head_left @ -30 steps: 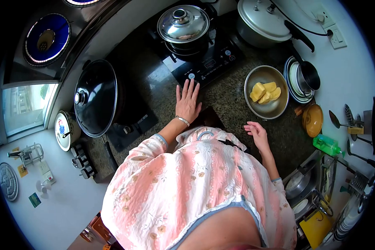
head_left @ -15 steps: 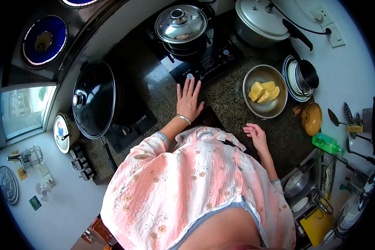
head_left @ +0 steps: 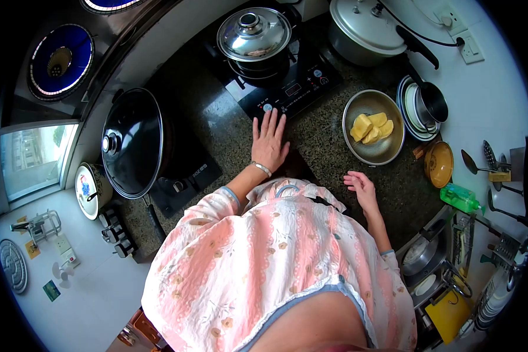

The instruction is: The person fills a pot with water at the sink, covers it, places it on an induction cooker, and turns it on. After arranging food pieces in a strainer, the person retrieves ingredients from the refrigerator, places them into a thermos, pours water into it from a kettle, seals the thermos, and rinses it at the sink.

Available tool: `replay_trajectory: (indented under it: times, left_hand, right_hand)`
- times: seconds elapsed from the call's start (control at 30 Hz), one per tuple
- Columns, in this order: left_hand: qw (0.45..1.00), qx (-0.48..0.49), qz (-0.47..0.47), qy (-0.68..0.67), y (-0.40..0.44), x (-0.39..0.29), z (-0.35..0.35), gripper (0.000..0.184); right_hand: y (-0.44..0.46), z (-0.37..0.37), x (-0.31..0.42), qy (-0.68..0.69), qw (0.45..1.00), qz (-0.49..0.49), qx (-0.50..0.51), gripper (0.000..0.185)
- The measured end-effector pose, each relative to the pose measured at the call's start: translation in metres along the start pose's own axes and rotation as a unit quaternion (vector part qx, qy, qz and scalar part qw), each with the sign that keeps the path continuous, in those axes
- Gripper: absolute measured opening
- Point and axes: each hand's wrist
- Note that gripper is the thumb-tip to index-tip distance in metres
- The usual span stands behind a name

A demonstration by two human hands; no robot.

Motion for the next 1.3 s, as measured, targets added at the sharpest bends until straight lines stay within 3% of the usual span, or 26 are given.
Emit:
replay_trajectory:
  times: [0.33, 0.4, 0.47, 0.53, 0.6, 0.7, 0.87, 1.0, 1.1, 1.27, 1.3]
  left_hand:
    - [0.999, 0.014, -0.033, 0.040, 0.013, 0.025, 0.013, 0.081]
    - [0.999, 0.010, -0.031, 0.030, 0.013, 0.024, 0.008, 0.081]
    - [1.000, 0.007, -0.021, 0.018, 0.009, 0.021, 0.003, 0.081]
    - [0.999, -0.021, 0.023, -0.029, 0.004, 0.013, 0.000, 0.080]
    - [0.999, -0.014, 0.033, -0.036, 0.001, 0.005, 0.002, 0.077]
    - [0.997, -0.003, 0.058, -0.050, -0.001, -0.003, 0.004, 0.077]
    - [0.986, 0.006, 0.143, -0.081, 0.026, -0.026, -0.011, 0.077]
    - [0.926, -0.003, 0.314, -0.208, 0.067, -0.078, -0.015, 0.082]
    - [0.874, 0.047, 0.408, -0.258, 0.083, -0.135, 0.001, 0.080]
    - [0.822, 0.124, 0.538, -0.140, 0.056, -0.200, 0.054, 0.063]
    - [0.821, 0.083, 0.549, -0.132, 0.047, -0.209, 0.056, 0.060]
  right_hand:
    - [0.005, 0.009, 0.001, -0.005, 1.000, 0.012, 0.008, 0.029]
    - [0.008, 0.010, 0.004, 0.051, 0.998, 0.012, -0.027, 0.031]
    - [0.011, 0.009, 0.010, 0.168, 0.981, 0.029, -0.089, 0.049]
    - [0.018, 0.000, 0.017, 0.397, 0.908, 0.042, -0.126, 0.059]
    - [0.029, -0.008, 0.017, 0.479, 0.868, 0.063, -0.115, 0.061]
    - [0.048, -0.011, 0.012, 0.488, 0.861, 0.049, -0.137, 0.044]
    - [0.046, 0.000, 0.010, 0.481, 0.855, 0.009, -0.194, 0.031]
    - [0.003, 0.017, 0.004, 0.494, 0.841, 0.004, -0.223, 0.031]
    - [-0.029, 0.027, -0.015, 0.394, 0.861, -0.001, -0.320, 0.030]
    - [-0.072, 0.023, -0.052, 0.408, 0.813, 0.034, -0.414, 0.028]
    - [-0.077, 0.021, -0.060, 0.411, 0.809, 0.037, -0.419, 0.028]
Point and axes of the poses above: each hand's wrist, its own y-axis towards the middle knuckle, its own z-axis out of the palm, x = y × z, and after that the axes turned 6 degrees about y, right-handed
